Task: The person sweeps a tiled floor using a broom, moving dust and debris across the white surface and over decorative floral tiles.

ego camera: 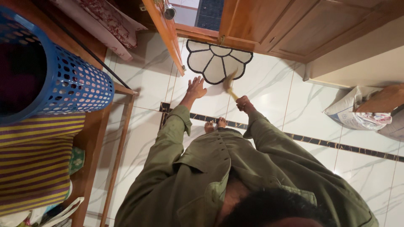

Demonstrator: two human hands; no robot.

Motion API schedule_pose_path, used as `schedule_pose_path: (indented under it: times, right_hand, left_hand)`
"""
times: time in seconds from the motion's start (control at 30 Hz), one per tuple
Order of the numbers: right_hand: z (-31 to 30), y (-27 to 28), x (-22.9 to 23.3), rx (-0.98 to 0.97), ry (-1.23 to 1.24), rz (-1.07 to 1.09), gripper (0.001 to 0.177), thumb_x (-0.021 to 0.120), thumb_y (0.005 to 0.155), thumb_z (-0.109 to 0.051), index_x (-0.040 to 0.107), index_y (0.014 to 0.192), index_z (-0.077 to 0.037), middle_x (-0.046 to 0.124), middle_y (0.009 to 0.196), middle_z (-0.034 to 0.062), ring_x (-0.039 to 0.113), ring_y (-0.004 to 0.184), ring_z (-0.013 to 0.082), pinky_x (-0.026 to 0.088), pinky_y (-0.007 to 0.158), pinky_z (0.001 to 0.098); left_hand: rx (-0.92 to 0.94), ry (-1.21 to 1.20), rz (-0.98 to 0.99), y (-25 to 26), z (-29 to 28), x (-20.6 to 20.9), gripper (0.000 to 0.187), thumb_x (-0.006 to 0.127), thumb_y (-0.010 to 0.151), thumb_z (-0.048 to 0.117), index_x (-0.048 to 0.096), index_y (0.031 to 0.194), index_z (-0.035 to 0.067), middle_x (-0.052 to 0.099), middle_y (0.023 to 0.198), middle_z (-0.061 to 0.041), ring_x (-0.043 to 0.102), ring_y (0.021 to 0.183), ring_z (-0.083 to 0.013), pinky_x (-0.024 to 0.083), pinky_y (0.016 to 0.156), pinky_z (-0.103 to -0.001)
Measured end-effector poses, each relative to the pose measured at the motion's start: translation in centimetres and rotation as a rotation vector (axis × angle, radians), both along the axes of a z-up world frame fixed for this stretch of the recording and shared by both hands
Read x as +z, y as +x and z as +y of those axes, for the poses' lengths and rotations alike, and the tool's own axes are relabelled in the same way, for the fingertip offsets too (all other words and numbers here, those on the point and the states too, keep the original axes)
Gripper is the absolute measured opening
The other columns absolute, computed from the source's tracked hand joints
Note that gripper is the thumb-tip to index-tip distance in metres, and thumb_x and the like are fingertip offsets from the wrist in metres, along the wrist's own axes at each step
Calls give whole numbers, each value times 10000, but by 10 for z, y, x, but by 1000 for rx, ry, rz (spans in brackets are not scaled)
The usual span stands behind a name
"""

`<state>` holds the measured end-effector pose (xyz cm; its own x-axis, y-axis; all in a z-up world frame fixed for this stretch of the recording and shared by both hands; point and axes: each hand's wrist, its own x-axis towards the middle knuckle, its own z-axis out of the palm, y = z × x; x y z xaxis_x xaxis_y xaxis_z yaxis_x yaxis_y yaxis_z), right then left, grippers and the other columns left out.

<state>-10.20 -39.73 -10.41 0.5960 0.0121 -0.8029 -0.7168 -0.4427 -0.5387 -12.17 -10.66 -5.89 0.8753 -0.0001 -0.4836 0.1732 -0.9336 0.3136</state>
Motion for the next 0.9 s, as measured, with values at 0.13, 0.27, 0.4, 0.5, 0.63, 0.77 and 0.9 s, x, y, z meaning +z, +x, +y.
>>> schedule_pose_path:
  times: [0.13,0.27,0.4,0.5,0.63,0.77,0.9]
  right_hand:
    - [8,10,30,233,-78,29,237,647,958,-191,755,1057,-5,640,679,24,535,493,88,444,404,271]
    - [-4,36,54,95,8,0,305,668,954,-165,725,1204,1,613,725,34,486,490,103,400,406,257]
    - [-16,51,66,42,100,-124,394,657,930,-146,633,1299,-11,623,754,40,498,490,97,389,394,264]
    - [-18,50,62,39,83,-219,383,667,935,-166,627,1263,29,601,755,39,477,489,103,364,384,281]
    - [-20,34,34,12,141,-340,318,666,948,-122,643,1170,104,579,756,71,510,500,140,371,387,306]
    - [-4,19,1,308,-245,-298,252,650,951,-157,630,1073,61,634,731,91,590,499,163,457,382,310]
    - [7,5,3,428,-229,-73,217,634,968,-157,701,986,49,637,732,96,565,500,163,441,394,316]
  left_hand:
    - [2,15,2,2,3,-2,766,575,957,396,296,1605,98,191,1703,-119,158,1577,-308,108,1266,-573]
    - [5,-6,-31,3,9,-1,771,582,949,402,309,1601,94,203,1704,-117,169,1577,-312,117,1270,-567]
    - [8,-5,-40,3,10,2,762,579,953,407,308,1595,101,194,1702,-120,161,1576,-309,110,1270,-570]
    - [1,0,-48,2,12,2,773,582,957,406,302,1603,90,198,1703,-132,166,1577,-314,114,1268,-579]
    - [4,0,-26,-2,12,1,774,578,957,408,294,1604,93,192,1703,-134,165,1574,-317,114,1264,-579]
    - [8,8,-11,-4,13,2,769,574,958,409,293,1603,98,191,1703,-129,163,1575,-316,114,1264,-578]
    - [17,13,-16,-4,10,0,763,568,960,391,294,1612,105,191,1707,-127,162,1579,-314,114,1265,-588]
